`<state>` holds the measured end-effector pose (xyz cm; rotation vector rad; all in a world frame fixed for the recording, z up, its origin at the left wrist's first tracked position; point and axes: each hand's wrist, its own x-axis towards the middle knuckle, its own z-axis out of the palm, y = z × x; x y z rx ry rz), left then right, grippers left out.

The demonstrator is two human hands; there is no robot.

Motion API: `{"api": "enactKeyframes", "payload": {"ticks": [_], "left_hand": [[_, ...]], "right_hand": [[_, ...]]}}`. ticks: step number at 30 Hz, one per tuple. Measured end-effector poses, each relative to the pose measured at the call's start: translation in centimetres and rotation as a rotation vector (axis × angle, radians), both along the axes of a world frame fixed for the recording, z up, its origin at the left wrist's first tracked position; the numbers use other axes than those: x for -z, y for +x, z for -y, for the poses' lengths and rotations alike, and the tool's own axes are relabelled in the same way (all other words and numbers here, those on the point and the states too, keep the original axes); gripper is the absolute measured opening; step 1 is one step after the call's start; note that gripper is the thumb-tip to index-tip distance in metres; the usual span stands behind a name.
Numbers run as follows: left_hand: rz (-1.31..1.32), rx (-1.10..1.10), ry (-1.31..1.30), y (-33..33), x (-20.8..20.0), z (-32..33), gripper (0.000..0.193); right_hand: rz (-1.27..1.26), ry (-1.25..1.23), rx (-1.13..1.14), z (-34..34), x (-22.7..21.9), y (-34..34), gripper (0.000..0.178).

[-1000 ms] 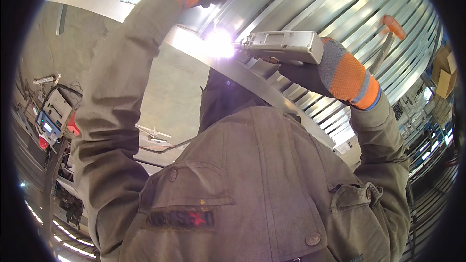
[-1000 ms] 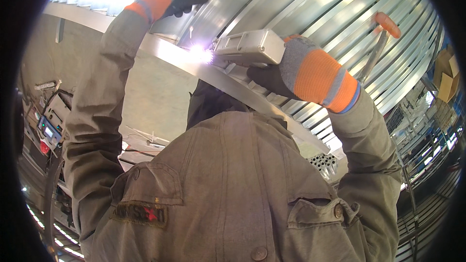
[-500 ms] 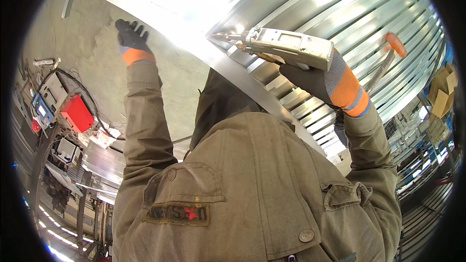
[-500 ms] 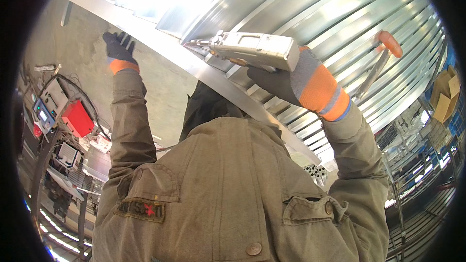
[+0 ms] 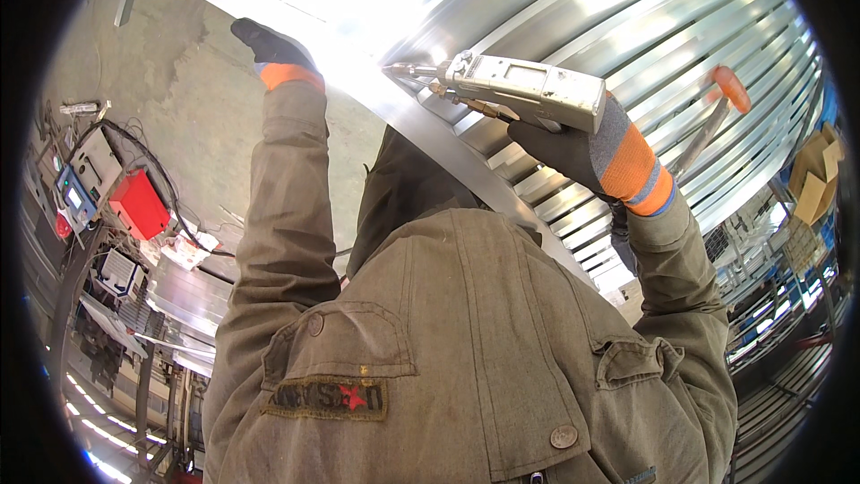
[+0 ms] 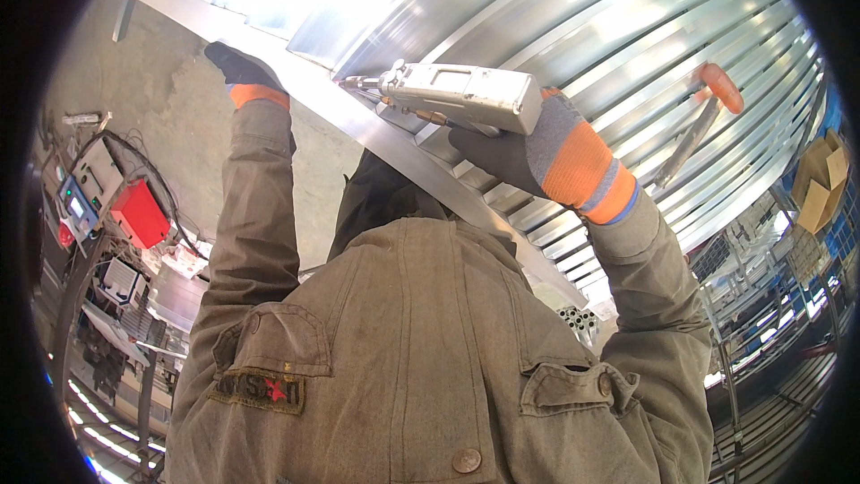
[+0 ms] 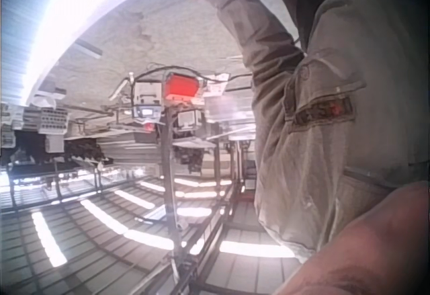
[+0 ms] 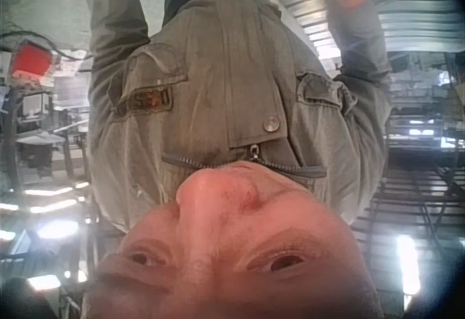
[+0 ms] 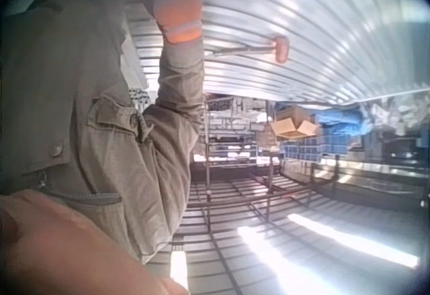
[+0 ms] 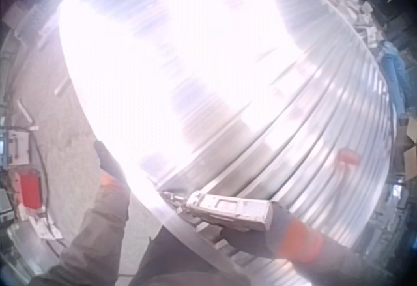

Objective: The person welds a metal sheet to a curved metal structure using a handheld welding torch. They repeatedly weld along the seam and then use a rubber mallet to tap the welded area.

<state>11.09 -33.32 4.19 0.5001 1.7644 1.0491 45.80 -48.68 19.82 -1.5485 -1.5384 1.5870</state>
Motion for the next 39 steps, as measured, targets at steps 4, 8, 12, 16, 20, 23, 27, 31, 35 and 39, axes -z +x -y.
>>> {"api": "enactKeyframes", "payload": {"ticks": [4,8,12,16,20,23,27,31,35,39], "left_hand": [[-0.060,-0.022,-0.094,0.5,-0.7,0.1,0.096],[-0.111,-0.018,-0.215,0.9,-1.7,0.1,0.095],[-0.141,-0.009,-0.312,1.0,-2.5,0.3,0.094],[-0.146,-0.001,-0.375,1.0,-2.8,0.5,0.094],[-0.117,-0.021,-0.356,0.8,-2.4,0.3,0.094],[-0.066,-0.054,-0.323,0.4,-1.8,0.2,0.095],[0.065,-0.148,-0.243,-0.4,-0.5,0.1,0.095],[0.402,-0.381,-0.048,-1.2,1.1,-0.2,0.096],[1.146,-0.803,0.311,-2.2,2.6,-0.1,0.097],[1.714,-1.035,0.448,-3.3,3.9,0.6,0.097]], "right_hand": [[-0.007,-0.049,-0.020,0.0,0.0,0.3,0.045],[-0.019,-0.070,-0.026,-0.1,-0.1,0.1,0.047],[-0.029,0.026,-0.012,-0.3,-0.3,-0.2,0.047],[0.014,-0.032,-0.046,-0.5,-0.5,0.1,0.045],[0.002,0.014,-0.053,-0.4,-0.2,0.1,0.044],[-0.020,0.023,-0.042,-0.3,0.0,0.1,0.045],[0.033,0.046,-0.075,-0.4,-0.2,0.2,0.045],[0.122,-0.007,-0.111,-0.8,-0.9,0.2,0.042],[0.125,-0.115,-0.093,-1.1,-1.5,0.2,0.038],[0.119,-0.055,-0.099,-1.0,-1.4,0.3,0.039]]}}
